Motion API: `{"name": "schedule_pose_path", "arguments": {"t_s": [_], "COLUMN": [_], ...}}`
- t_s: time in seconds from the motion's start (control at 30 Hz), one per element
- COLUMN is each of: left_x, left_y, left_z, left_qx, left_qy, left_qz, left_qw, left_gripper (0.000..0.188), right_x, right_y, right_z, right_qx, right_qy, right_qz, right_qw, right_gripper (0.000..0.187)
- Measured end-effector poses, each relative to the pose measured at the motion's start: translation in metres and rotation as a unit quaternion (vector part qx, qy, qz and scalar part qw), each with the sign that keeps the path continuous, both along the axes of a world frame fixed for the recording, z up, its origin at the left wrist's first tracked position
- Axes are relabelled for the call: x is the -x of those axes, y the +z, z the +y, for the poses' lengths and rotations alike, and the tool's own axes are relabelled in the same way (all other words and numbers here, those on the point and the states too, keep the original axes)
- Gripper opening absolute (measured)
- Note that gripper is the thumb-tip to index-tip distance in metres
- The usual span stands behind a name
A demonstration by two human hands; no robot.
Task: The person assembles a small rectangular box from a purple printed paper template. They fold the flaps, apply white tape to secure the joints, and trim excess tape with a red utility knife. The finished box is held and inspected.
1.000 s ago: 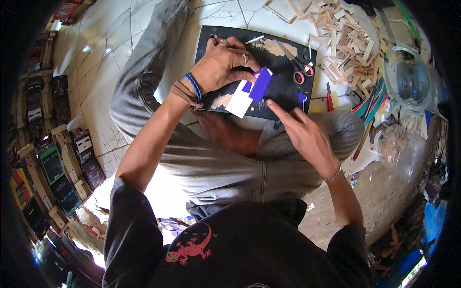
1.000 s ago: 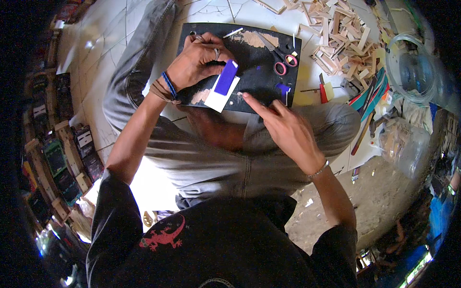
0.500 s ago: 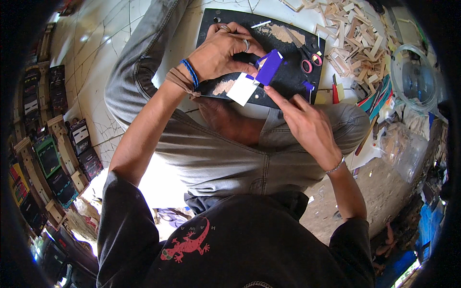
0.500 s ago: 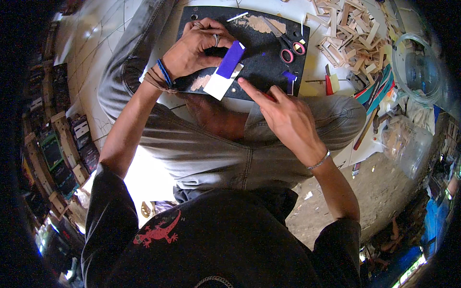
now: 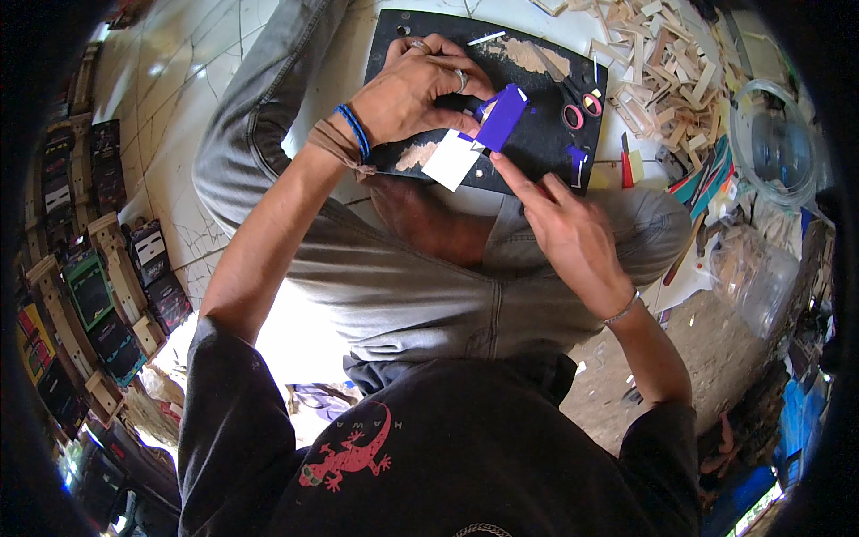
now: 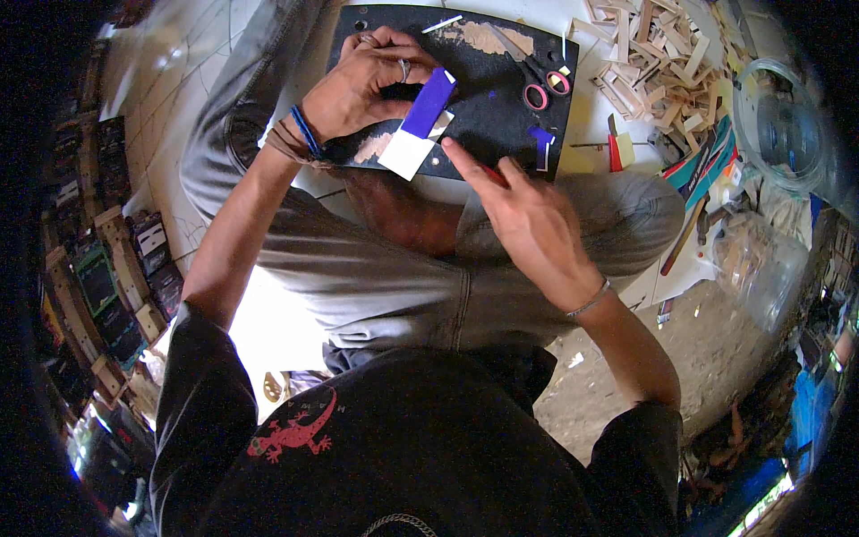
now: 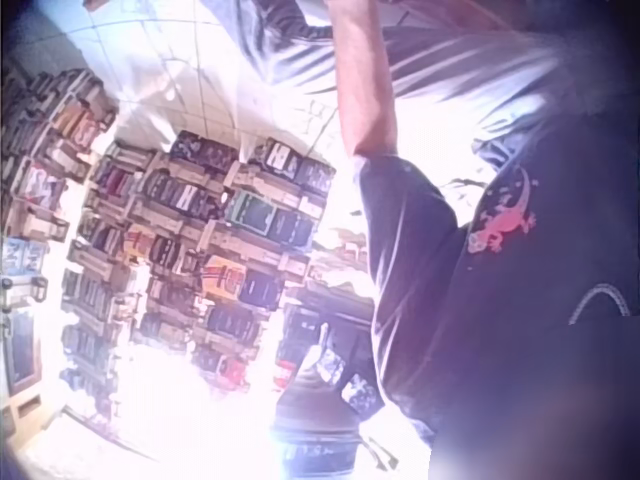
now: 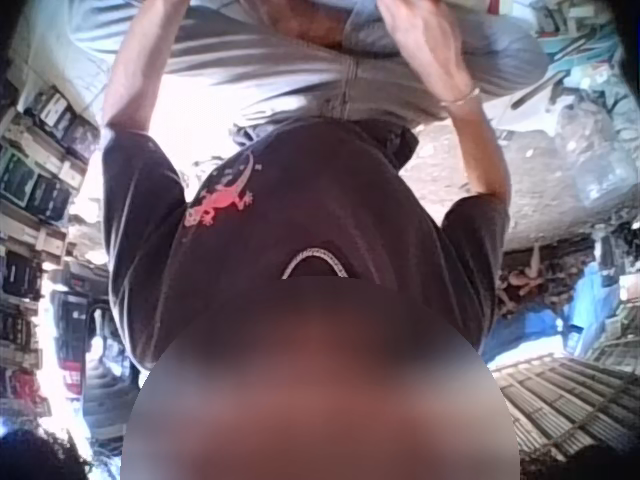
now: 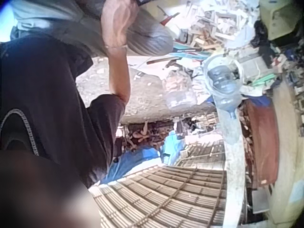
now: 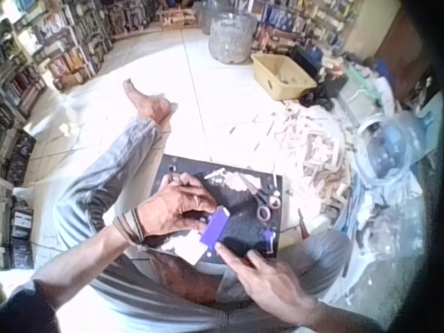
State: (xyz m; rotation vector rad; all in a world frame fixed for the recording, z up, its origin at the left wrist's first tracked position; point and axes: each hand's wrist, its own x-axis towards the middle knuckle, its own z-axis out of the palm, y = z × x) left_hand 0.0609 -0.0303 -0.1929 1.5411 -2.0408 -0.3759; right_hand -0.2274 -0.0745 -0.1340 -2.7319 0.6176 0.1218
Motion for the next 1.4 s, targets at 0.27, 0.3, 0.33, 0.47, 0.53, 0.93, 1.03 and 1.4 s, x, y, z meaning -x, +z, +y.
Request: {"name": "schedule_pose_path", "arguments": {"t_s": [0.27, 0.3, 0.33, 0.47, 0.53, 0.93, 1.03, 1.4], "left_x": [-0.003, -0.003, -0.003, -0.003, -0.003, -0.007, -0.005, 0.010], "left_y": [0.000, 0.000, -0.001, -0.002, -0.002, -0.009, -0.009, -0.009], "left_z": [0.000, -0.001, -0.001, -0.001, -0.001, -0.002, -0.001, 0.004], "left_qx": [-0.011, -0.003, -0.007, -0.018, -0.017, 0.006, -0.005, 0.014], "left_qy": [-0.029, -0.031, -0.028, -0.023, -0.025, 0.002, 0.066, 0.149], "left_qz": [-0.018, -0.017, -0.017, -0.015, -0.013, 0.078, 0.119, 0.066], "left_qw": [0.999, 0.999, 0.999, 0.999, 0.999, 0.997, 0.991, 0.987], "left_gripper": [0.050, 0.050, 0.050, 0.051, 0.051, 0.045, 0.040, 0.047], "right_x": [-0.001, -0.001, -0.001, 0.000, 0.001, 0.016, 0.018, -0.016], "right_y": [0.002, 0.003, 0.004, 0.007, 0.008, 0.015, 0.016, -0.011], "right_z": [0.009, 0.009, 0.009, 0.008, 0.008, 0.002, -0.005, 0.020], "right_qx": [0.010, 0.015, 0.013, 0.015, 0.015, -0.036, -0.067, -0.124], "right_qy": [-0.003, -0.002, -0.002, -0.002, -0.002, -0.034, -0.110, -0.185], "right_qz": [0.040, 0.045, 0.055, 0.072, 0.069, 0.042, -0.030, -0.077], "right_qw": [0.999, 0.999, 0.998, 0.997, 0.998, 0.998, 0.991, 0.972], "right_gripper": [0.070, 0.069, 0.069, 0.069, 0.070, 0.067, 0.064, 0.066]}}
